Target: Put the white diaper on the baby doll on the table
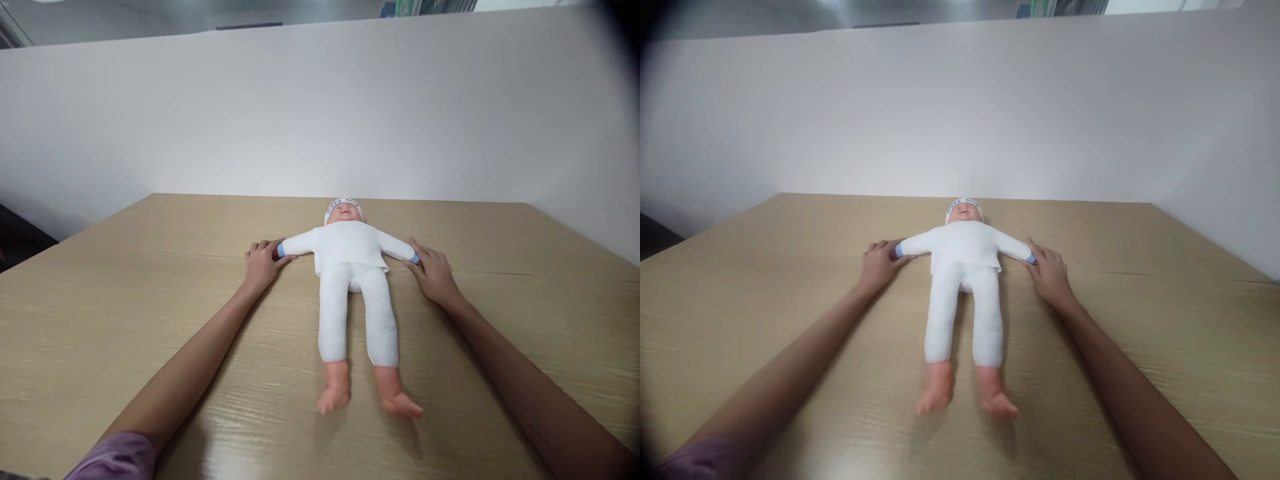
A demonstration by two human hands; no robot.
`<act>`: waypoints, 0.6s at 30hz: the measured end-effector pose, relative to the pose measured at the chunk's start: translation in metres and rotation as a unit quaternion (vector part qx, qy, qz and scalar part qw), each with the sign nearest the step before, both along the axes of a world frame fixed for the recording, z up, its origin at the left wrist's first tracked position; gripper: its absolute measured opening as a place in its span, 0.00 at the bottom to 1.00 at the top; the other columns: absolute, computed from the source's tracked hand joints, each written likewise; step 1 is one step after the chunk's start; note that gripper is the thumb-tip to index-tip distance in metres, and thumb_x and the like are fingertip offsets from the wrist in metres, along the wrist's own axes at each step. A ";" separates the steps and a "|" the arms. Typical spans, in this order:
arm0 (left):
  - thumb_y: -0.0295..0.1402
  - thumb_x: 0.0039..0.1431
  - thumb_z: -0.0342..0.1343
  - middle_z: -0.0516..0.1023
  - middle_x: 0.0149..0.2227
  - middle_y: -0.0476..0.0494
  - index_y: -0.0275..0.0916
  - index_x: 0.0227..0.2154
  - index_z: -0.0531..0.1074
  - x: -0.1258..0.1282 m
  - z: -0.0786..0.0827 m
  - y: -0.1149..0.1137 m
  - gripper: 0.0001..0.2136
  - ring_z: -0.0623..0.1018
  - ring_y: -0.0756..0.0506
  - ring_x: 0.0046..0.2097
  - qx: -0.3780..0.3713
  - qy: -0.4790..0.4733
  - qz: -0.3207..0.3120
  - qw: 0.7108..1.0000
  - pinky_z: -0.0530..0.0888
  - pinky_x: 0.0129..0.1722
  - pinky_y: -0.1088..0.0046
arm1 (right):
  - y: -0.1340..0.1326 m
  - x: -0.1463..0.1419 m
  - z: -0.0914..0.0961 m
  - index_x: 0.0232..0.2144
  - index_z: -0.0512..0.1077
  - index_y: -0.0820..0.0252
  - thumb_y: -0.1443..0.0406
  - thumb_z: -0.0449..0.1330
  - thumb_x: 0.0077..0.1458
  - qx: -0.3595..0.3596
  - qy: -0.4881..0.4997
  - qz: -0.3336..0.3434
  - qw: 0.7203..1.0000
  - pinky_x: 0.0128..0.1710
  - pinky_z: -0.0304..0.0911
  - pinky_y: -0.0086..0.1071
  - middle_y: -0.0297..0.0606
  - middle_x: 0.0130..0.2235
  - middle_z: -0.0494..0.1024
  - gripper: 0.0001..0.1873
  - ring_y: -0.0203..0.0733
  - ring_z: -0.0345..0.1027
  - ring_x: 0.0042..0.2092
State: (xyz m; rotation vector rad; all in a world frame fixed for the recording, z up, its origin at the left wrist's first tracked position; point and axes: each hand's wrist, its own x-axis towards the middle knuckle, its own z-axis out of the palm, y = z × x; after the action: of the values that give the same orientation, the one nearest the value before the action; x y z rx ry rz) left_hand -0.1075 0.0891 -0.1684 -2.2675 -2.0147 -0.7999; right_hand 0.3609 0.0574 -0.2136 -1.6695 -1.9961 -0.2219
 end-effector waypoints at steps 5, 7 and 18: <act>0.53 0.61 0.62 0.78 0.55 0.37 0.47 0.59 0.74 0.000 -0.002 -0.002 0.26 0.69 0.31 0.58 -0.009 -0.029 -0.005 1.000 0.64 0.56 0.54 | 0.000 -0.005 0.001 0.74 0.52 0.61 0.52 0.47 0.69 -0.015 0.010 0.004 1.000 0.59 0.61 0.52 0.53 0.62 0.72 0.37 0.59 0.65 0.59; 0.51 0.61 0.63 0.77 0.56 0.36 0.44 0.59 0.73 0.000 -0.003 -0.007 0.27 0.69 0.31 0.59 -0.010 -0.042 -0.004 0.999 0.63 0.59 0.53 | -0.006 -0.010 0.004 0.74 0.50 0.63 0.54 0.48 0.68 -0.020 0.013 0.000 1.000 0.61 0.60 0.53 0.53 0.64 0.70 0.38 0.60 0.63 0.61; 0.40 0.65 0.60 0.72 0.60 0.31 0.38 0.60 0.67 0.027 0.038 -0.147 0.23 0.68 0.34 0.63 0.074 -0.115 -0.037 0.990 0.64 0.64 0.51 | -0.165 -0.090 0.061 0.71 0.54 0.62 0.55 0.55 0.65 0.077 0.108 -0.002 0.991 0.64 0.57 0.59 0.57 0.66 0.66 0.37 0.61 0.60 0.65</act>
State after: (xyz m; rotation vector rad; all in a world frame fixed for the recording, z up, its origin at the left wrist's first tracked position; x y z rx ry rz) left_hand -0.0801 -0.0578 -0.1302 -2.2695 -1.8892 -1.2261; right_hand 0.2708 -0.1071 -0.1529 -1.5312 -1.7689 -0.1830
